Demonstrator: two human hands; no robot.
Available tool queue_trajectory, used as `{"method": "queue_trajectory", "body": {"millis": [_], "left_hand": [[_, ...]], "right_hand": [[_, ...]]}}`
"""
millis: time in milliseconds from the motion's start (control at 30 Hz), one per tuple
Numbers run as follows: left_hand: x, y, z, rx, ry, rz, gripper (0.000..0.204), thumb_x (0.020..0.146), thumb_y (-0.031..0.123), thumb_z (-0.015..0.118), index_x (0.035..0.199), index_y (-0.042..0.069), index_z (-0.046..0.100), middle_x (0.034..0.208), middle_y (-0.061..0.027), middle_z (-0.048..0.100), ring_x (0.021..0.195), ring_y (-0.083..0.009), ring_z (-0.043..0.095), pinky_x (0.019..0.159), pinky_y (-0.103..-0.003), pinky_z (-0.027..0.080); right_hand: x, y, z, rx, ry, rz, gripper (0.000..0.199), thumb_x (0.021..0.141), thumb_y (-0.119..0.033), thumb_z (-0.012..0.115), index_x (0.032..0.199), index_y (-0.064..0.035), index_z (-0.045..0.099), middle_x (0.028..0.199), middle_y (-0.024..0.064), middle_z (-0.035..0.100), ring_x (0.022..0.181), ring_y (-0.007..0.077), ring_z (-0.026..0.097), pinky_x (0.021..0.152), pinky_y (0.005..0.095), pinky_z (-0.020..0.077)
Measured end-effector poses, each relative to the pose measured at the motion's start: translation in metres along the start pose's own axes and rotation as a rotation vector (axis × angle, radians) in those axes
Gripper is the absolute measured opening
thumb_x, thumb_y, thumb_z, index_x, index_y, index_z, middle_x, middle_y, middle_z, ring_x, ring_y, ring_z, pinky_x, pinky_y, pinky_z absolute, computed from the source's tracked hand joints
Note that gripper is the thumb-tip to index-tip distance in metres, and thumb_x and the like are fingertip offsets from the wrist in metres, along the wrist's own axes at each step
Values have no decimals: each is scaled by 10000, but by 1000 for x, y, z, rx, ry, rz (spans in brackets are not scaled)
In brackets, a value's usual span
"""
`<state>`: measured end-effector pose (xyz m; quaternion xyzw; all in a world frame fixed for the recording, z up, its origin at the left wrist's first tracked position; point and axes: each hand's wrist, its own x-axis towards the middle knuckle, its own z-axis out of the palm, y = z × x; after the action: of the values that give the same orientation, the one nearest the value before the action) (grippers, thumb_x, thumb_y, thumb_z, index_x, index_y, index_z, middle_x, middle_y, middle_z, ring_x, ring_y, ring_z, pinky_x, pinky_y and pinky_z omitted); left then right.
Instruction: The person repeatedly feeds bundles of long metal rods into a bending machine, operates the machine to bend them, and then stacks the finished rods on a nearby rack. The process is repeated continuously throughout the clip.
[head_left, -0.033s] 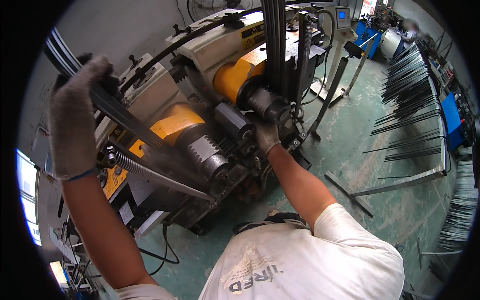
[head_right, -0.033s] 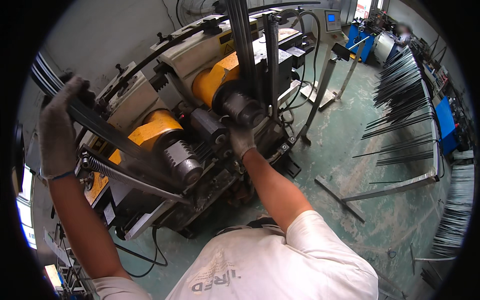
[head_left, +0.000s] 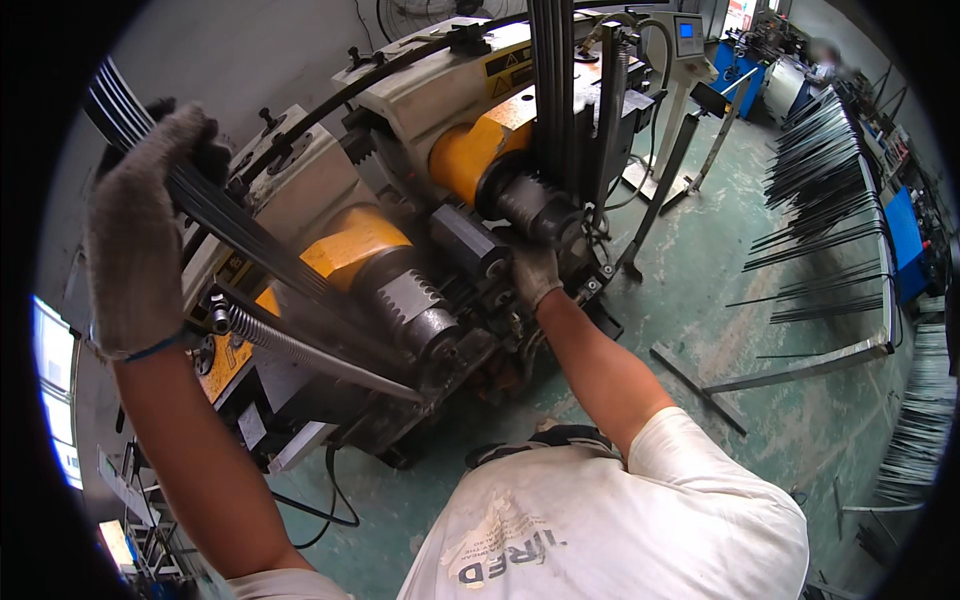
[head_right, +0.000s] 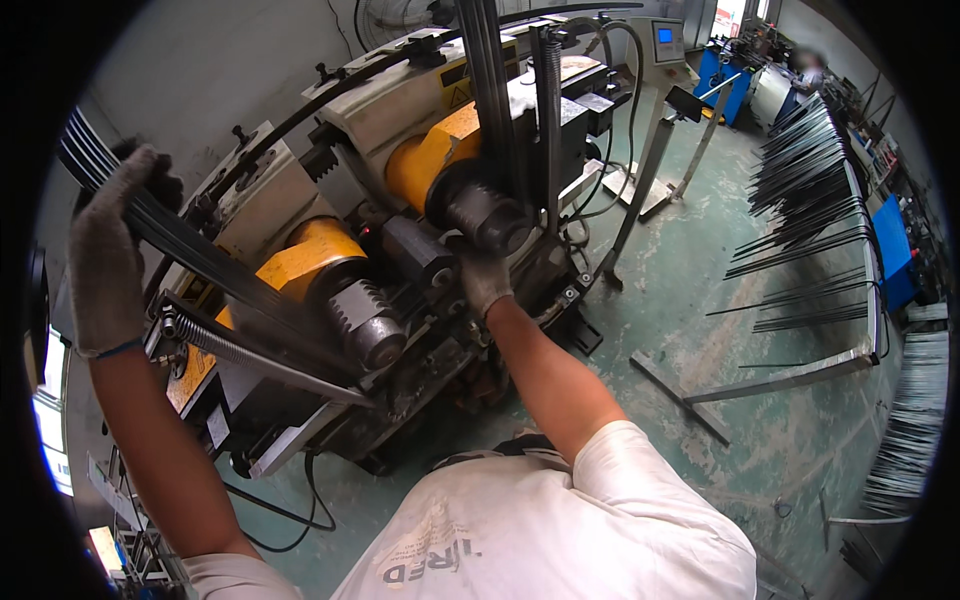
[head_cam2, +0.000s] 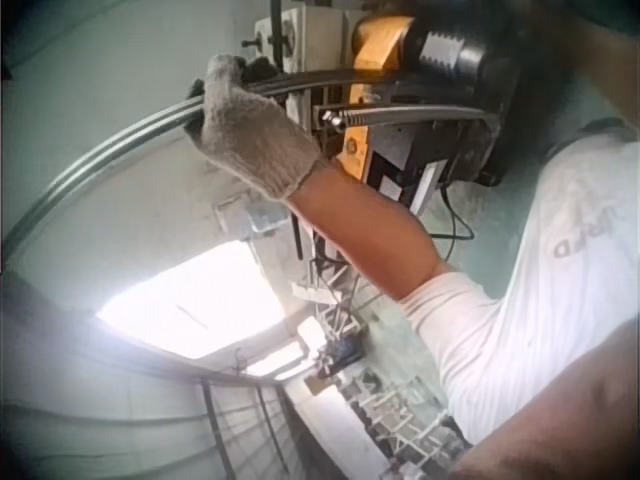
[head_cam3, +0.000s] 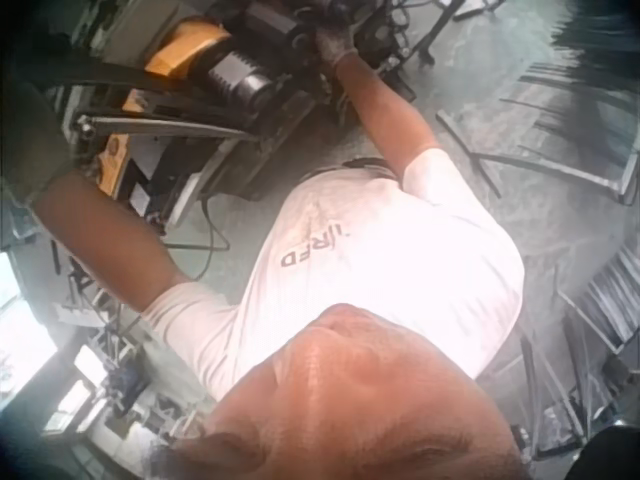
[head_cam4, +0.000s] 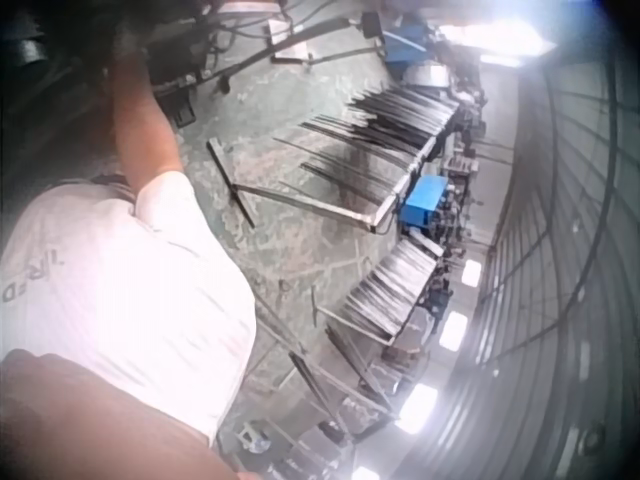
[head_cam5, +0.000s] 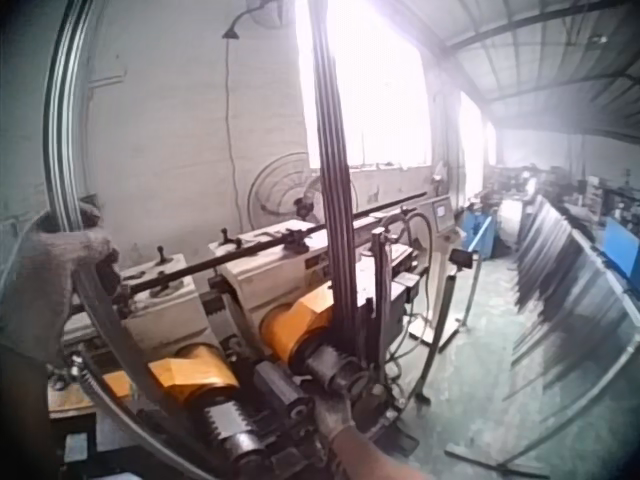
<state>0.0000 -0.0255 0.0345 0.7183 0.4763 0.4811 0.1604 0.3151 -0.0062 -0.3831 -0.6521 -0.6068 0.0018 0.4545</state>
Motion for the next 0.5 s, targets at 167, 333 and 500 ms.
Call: {"method": "queue_trajectory", "body": {"millis": [167, 333, 500], "left_hand": [[18, -37, -22, 770, 9, 736, 260, 1101, 179, 638, 1327, 141, 761, 1179, -89, 833, 1030, -184, 829, 946, -318, 690], [7, -42, -35, 942, -36, 722, 285, 1131, 196, 598, 1365, 156, 756, 1159, -86, 844, 1019, -207, 837, 985, -340, 680], [-4, -24, -23, 866, -71, 698, 282, 1133, 211, 610, 1369, 150, 751, 1113, -88, 851, 1003, -235, 843, 976, -388, 681]], "right_hand": [[-15, 36, 28, 304, -71, 132, 359, 945, -153, 657, 1284, -134, 775, 1204, 145, 782, 1156, 355, 737, 991, 447, 581], [-20, 28, 29, -169, 18, -110, 344, 933, -142, 669, 1259, -124, 779, 1163, 113, 796, 1107, 335, 758, 947, 444, 602], [-15, 25, 19, -11, -49, -24, 335, 923, -153, 701, 1245, -117, 789, 1184, 126, 798, 1122, 328, 759, 969, 430, 607]]}}
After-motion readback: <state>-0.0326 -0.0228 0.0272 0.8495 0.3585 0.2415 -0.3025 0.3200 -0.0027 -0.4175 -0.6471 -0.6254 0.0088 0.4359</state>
